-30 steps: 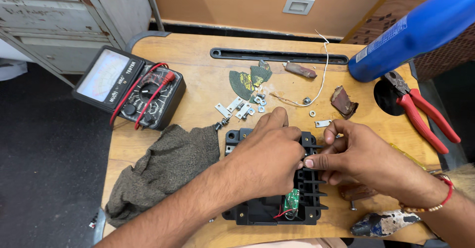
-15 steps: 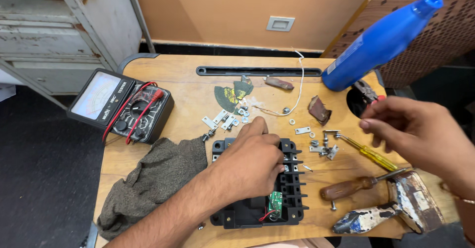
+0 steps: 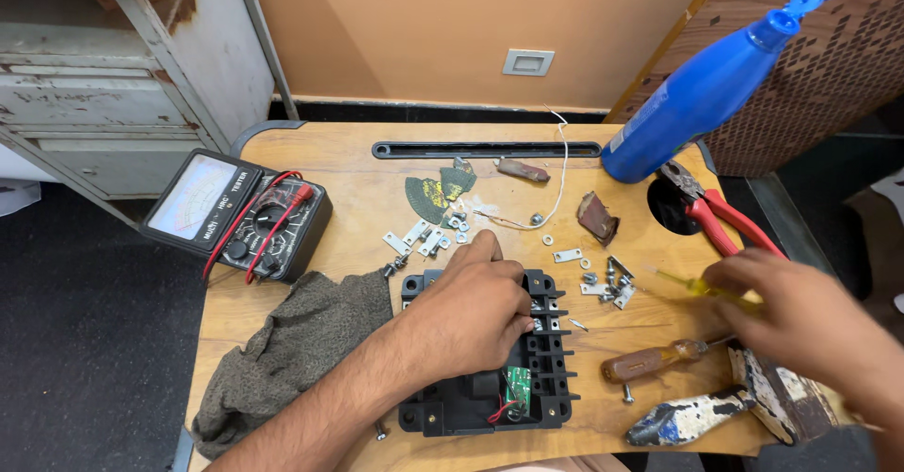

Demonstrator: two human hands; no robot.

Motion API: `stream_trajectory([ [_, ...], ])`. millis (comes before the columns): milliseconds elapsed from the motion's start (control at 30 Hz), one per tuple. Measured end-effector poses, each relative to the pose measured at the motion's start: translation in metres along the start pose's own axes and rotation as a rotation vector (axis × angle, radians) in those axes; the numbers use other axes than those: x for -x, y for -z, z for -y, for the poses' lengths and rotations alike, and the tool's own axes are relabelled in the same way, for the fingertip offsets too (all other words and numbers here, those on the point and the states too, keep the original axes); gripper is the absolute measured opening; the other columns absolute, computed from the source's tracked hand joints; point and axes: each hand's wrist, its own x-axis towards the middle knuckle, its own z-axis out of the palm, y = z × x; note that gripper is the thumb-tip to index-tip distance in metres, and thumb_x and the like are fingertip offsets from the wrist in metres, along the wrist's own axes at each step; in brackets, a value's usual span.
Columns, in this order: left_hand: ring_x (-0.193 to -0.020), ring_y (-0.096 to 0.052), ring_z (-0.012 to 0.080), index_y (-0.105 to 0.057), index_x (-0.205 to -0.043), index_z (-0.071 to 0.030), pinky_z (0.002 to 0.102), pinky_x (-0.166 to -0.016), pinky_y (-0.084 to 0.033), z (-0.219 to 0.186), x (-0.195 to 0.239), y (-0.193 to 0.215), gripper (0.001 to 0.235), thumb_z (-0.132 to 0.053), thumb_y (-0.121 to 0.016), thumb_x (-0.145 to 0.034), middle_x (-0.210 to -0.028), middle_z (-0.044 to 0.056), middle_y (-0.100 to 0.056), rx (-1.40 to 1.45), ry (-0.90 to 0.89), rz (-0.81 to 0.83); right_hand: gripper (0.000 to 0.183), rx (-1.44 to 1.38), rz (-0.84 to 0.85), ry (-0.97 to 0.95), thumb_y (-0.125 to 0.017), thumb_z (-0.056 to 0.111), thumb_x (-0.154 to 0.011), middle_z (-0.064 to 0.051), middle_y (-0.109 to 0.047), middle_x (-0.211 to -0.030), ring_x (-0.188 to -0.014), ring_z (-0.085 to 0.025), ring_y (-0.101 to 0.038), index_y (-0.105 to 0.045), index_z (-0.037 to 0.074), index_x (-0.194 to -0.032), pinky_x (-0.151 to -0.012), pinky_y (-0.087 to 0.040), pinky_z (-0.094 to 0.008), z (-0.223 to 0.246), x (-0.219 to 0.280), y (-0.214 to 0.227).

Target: The person assembles internal components of an electronic device using pliers and a screwdriver to secure metal brackets and wires into a black plastic housing.

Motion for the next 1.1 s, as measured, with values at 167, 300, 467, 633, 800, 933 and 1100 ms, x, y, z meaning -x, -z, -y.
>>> stream_trajectory([
  [167,-0.097,-0.051,0.0318,-0.080,-0.082,-0.003,0.043,-0.089,-0.044,0.000,0.001,0.000,0.016,-0.019,-0.077,-0.082,-0.082,0.008,-0.068,-0.007,0.001,0.015,0.033,-0.184,-0.108,-0.137,-0.080,0.023,-0.085,-0.008,-0.077,-0.104,-0.086,-0.017,-0.078,-0.077,0.012,-0.116,-0.079,-0.060,-0.034,0.032,0.017,0.030],
  [300,-0.099,-0.050,0.0321,-0.079,-0.080,-0.002,0.043,-0.090,-0.044,0.000,0.002,0.000,0.018,-0.020,-0.077,-0.082,-0.084,0.009,-0.068,-0.025,-0.006,0.024,0.040,-0.797,-0.202,0.012,-0.078,0.001,-0.081,-0.015,-0.075,-0.107,-0.098,-0.022,-0.081,-0.070,0.000,-0.121,-0.084,-0.060,-0.034,0.075,0.025,0.036],
  [467,-0.099,-0.051,0.0324,-0.080,-0.081,-0.005,0.043,-0.089,-0.044,0.001,0.002,-0.001,0.013,-0.016,-0.076,-0.079,-0.084,0.008,-0.069,-0.009,-0.022,-0.002,0.044,-0.975,-0.161,-0.058,-0.075,-0.004,-0.081,-0.016,-0.076,-0.113,-0.101,-0.023,-0.079,-0.063,-0.003,-0.123,-0.081,-0.061,-0.034,0.105,0.007,0.039],
  [633,-0.099,-0.051,0.0335,-0.079,-0.080,-0.003,0.045,-0.090,-0.044,0.002,0.003,-0.002,0.015,-0.018,-0.077,-0.080,-0.085,0.009,-0.069,-0.026,-0.036,-0.022,0.040,-0.962,-0.136,0.107,-0.075,-0.001,-0.085,-0.015,-0.075,-0.115,-0.107,-0.020,-0.078,-0.064,-0.002,-0.123,-0.083,-0.061,-0.032,0.104,0.000,0.036],
  [800,-0.098,-0.051,0.0326,-0.079,-0.080,-0.003,0.045,-0.089,-0.043,0.002,0.003,-0.002,0.015,-0.017,-0.076,-0.081,-0.084,0.009,-0.069,-0.037,-0.029,-0.010,0.039,-0.886,-0.145,0.108,-0.076,0.000,-0.085,-0.014,-0.078,-0.114,-0.102,-0.018,-0.079,-0.065,-0.004,-0.122,-0.082,-0.065,-0.029,0.101,0.003,0.028],
  [933,-0.097,-0.051,0.0326,-0.079,-0.081,-0.003,0.044,-0.088,-0.044,0.001,0.003,-0.001,0.015,-0.017,-0.077,-0.080,-0.084,0.009,-0.068,-0.032,-0.027,-0.014,0.035,-0.827,-0.137,0.115,-0.078,0.001,-0.084,-0.013,-0.074,-0.110,-0.098,-0.017,-0.078,-0.067,-0.003,-0.117,-0.079,-0.061,-0.028,0.104,0.002,0.030],
  [1100,-0.098,-0.051,0.0325,-0.079,-0.082,-0.003,0.044,-0.088,-0.044,0.001,0.002,-0.001,0.015,-0.018,-0.077,-0.081,-0.084,0.009,-0.068,-0.038,-0.030,-0.011,0.035,-0.708,-0.189,0.110,-0.079,0.004,-0.082,-0.009,-0.075,-0.106,-0.091,-0.013,-0.080,-0.068,-0.001,-0.115,-0.076,-0.060,-0.028,0.113,0.000,0.040],
])
